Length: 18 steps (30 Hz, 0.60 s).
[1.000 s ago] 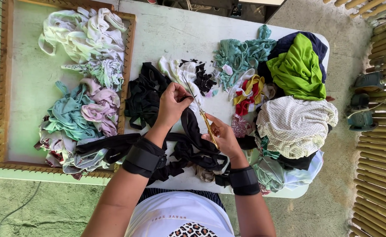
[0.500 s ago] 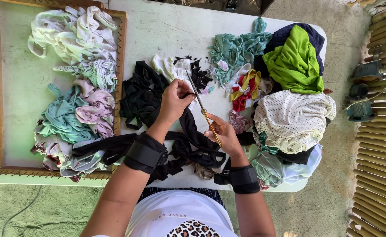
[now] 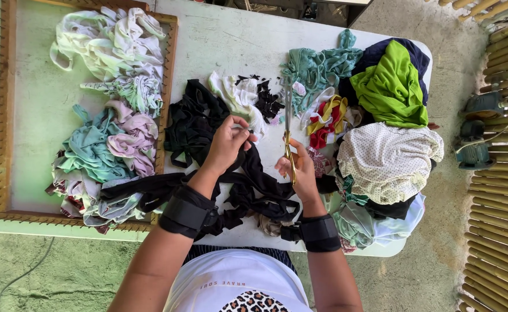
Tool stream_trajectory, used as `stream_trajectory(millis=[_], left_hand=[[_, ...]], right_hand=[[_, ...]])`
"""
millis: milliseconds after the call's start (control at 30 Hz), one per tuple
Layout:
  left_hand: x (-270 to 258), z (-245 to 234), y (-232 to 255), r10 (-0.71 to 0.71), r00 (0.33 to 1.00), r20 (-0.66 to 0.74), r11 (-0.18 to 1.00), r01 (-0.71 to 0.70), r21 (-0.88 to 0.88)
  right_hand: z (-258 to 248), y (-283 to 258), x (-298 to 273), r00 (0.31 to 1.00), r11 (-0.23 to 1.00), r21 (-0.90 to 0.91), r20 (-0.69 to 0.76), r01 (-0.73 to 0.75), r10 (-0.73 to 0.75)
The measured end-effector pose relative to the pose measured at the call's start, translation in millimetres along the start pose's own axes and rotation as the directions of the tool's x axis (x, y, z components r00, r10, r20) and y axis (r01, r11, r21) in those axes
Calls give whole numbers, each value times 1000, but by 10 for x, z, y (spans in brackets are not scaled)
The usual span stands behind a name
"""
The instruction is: The person prepares fabric strips for rug weaving by cutting fabric with scissors, then straightening and aligning the strips by hand. The person also pulls threads from the fabric and cuts them with scissors.
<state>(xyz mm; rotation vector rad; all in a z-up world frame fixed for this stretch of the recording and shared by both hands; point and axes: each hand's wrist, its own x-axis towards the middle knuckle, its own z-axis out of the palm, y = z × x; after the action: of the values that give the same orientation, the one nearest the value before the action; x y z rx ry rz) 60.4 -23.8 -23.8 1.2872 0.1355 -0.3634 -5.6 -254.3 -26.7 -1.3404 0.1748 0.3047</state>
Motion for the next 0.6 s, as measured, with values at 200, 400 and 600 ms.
stream_trajectory(millis=[200, 400, 600], left_hand=[[-265, 16, 68, 131, 973, 188, 980, -155, 121], [-384, 44, 90, 138, 970, 200, 988, -149, 41], [-445, 22, 208, 80, 995, -59, 974, -66, 215]], right_hand=[[407, -189, 188, 997, 997, -19, -4, 77, -77], [589, 24, 365, 991, 979, 155, -11, 133, -133], [683, -79, 327, 979, 979, -133, -114, 154, -169]])
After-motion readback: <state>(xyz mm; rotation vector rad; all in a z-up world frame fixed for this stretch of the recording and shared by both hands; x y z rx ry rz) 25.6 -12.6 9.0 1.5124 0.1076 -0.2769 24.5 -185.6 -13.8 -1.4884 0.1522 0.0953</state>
